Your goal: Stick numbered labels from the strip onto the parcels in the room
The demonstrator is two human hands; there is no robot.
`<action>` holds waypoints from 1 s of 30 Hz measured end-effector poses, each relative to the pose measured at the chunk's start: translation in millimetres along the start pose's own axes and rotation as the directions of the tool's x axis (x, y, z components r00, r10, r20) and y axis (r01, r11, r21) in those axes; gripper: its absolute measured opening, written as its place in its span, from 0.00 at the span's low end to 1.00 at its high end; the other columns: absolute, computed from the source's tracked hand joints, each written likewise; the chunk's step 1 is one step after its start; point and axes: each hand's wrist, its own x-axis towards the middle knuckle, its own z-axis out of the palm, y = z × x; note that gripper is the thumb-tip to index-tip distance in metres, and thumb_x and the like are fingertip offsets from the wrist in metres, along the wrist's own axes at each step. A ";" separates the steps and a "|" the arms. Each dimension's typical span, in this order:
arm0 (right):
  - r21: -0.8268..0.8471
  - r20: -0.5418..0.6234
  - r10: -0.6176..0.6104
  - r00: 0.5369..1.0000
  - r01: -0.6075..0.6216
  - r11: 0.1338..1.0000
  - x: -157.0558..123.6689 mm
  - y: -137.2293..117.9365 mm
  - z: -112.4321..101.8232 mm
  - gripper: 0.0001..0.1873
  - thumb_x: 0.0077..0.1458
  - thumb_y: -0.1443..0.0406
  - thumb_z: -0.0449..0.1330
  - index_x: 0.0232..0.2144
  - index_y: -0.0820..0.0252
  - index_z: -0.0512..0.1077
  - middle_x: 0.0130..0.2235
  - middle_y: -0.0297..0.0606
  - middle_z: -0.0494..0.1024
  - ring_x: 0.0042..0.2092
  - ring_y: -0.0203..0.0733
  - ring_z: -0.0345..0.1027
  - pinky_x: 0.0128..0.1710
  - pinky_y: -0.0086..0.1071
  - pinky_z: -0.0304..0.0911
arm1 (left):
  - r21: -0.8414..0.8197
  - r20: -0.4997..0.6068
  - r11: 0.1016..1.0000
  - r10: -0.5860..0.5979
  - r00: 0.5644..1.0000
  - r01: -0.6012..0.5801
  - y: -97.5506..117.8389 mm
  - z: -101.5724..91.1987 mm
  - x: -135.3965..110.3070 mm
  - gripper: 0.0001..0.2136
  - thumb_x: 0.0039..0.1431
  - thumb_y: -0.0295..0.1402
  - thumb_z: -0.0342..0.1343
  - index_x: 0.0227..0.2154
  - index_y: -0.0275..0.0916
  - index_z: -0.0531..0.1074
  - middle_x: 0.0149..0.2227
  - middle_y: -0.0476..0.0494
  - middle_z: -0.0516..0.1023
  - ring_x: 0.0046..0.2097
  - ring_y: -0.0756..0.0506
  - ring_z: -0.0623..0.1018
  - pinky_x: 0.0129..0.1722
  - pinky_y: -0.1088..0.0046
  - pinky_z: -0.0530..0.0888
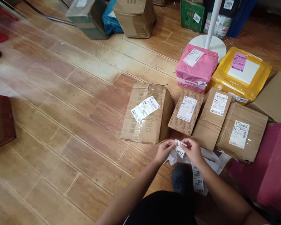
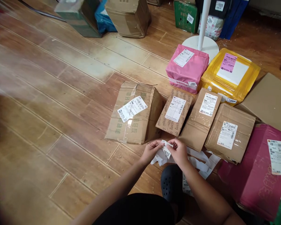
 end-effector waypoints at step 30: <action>0.462 -0.484 0.351 0.802 -0.107 0.881 56.0 90.9 94.2 0.25 0.49 0.43 0.59 0.38 0.57 0.69 0.39 0.45 0.79 0.40 0.46 0.75 0.33 0.35 0.69 | 0.358 0.045 0.933 -0.044 0.998 0.025 -30.4 -70.7 -45.6 0.23 0.44 0.54 0.66 0.20 0.35 0.75 0.19 0.50 0.70 0.22 0.52 0.66 0.21 0.78 0.61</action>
